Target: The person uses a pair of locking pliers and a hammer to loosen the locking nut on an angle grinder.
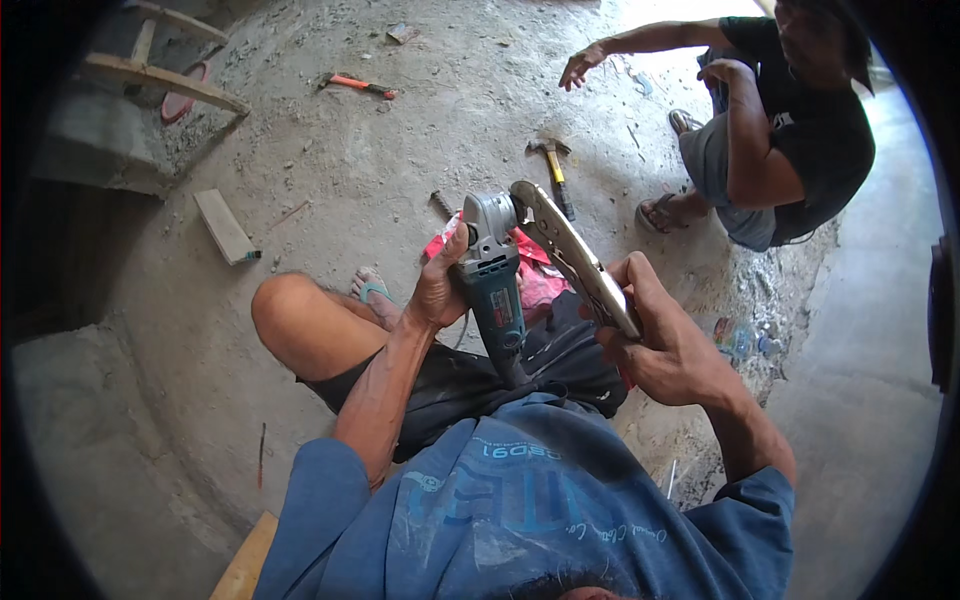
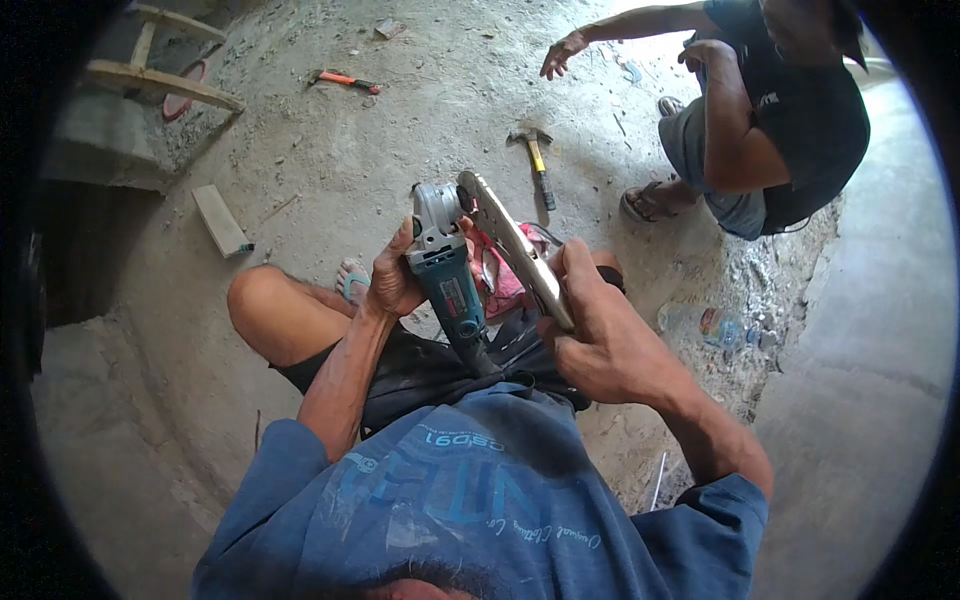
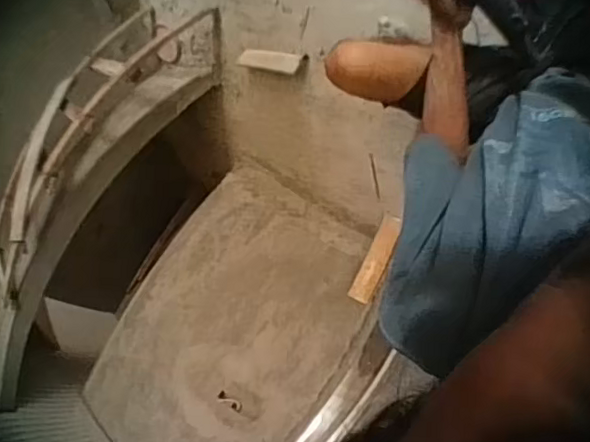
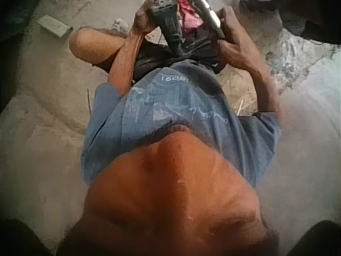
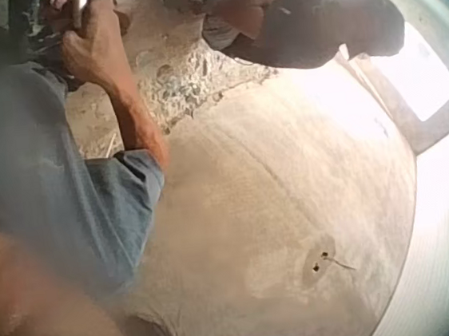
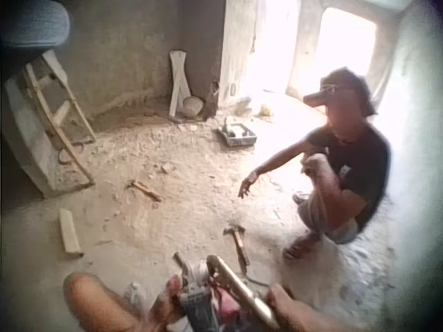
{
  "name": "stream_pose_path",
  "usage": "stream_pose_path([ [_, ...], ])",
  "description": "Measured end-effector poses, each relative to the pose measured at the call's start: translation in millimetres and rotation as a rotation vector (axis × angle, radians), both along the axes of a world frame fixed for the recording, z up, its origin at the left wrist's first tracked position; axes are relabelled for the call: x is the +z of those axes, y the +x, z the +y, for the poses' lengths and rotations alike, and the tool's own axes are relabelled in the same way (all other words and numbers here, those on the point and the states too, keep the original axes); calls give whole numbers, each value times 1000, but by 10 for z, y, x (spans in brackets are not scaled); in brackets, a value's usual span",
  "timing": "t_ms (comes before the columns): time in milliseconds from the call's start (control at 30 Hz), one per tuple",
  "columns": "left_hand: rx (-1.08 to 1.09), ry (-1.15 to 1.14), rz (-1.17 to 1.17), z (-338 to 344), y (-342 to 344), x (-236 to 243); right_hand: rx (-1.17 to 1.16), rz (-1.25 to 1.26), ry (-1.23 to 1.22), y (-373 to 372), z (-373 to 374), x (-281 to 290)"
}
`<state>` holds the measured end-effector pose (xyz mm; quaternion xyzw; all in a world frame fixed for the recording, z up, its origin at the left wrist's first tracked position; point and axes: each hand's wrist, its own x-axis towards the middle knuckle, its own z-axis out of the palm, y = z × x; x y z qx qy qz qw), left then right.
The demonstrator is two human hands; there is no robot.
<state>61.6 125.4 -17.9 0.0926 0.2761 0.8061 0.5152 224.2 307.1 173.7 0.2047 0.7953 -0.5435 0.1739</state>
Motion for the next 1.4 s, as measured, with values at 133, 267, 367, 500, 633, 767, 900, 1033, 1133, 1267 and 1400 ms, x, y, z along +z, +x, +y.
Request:
stream_pose_path([
  [133,-81,57,-73,-45,-20,-41,-53,-66,-70,4,-65,41],
  [267,-81,32,-5,-26,-39,23,-89,2,-50,105,-93,-105],
  [367,-77,47,-44,-37,-29,42,-125,5,-96,127,-132,-102],
  [500,25,-47,-9,-46,25,116,-74,65,-38,159,-125,-155],
  [633,7,3,-25,-52,16,14,-69,29,-46,126,-137,-132],
  [767,-4,46,-88,-18,22,11,-50,-7,-76,45,-43,28],
  [900,33,-10,-38,-14,39,10,50,-89,0,-139,45,279],
  [1033,39,0,-35,-1,31,-22,65,-115,74,-176,30,285],
  [1133,26,42,-58,-25,23,-35,78,-90,83,-79,-45,86],
  [1267,34,11,-44,-29,9,-71,-39,47,17,224,-176,-540],
  [1400,30,-3,-59,-35,-1,-127,-112,202,66,259,-285,-751],
])
